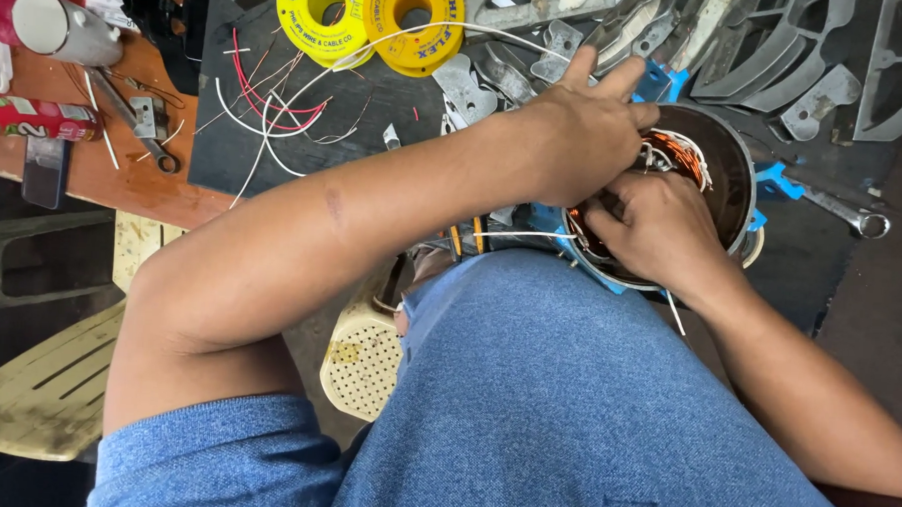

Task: Connecting and securing electrical wires to the copper windings of an electric motor stator using pliers.

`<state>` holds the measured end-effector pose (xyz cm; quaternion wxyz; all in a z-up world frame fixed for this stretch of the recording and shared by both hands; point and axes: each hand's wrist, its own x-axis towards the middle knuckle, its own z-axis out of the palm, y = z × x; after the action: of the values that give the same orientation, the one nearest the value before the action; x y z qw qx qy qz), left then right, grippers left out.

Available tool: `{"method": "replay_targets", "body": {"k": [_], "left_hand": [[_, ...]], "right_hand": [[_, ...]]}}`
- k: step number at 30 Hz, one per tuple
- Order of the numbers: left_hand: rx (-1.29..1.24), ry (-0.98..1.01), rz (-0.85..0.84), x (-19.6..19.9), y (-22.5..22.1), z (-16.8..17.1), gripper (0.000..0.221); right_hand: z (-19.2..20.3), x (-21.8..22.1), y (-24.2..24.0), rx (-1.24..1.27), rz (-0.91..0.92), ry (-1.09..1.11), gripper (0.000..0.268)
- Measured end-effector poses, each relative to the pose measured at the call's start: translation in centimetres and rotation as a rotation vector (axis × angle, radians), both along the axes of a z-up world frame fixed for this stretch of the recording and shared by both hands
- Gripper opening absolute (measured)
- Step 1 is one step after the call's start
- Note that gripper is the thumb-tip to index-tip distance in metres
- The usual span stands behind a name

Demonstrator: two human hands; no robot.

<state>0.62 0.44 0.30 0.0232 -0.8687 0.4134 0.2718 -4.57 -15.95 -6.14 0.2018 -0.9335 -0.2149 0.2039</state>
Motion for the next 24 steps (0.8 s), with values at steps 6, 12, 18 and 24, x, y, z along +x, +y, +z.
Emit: {"method": "replay_targets", "body": {"k": [6, 12, 18, 24], "left_hand": [[-0.023, -0.022, -0.001, 0.0, 0.1, -0.3, 0.017], [0.017, 0.001, 0.015, 0.0, -0.1, 0.0, 0.021], [-0.069, -0.029, 0.011, 0.1, 0.1, -1.0, 0.020], [-0.360, -0.029, 0.081, -1.1, 1.7, -1.9, 0.015]], "right_hand": [[0.2, 0.0, 0.1, 0.002, -0.019, 0.015, 0.026], [-0.2, 0.0, -0.1, 0.005, -0.005, 0.002, 0.025], [0.1, 0.0, -0.3, 0.063, -0.041, 0.031, 0.032], [1.6, -0.3, -0.9, 0.244, -0.032, 0.103, 0.013]]}}
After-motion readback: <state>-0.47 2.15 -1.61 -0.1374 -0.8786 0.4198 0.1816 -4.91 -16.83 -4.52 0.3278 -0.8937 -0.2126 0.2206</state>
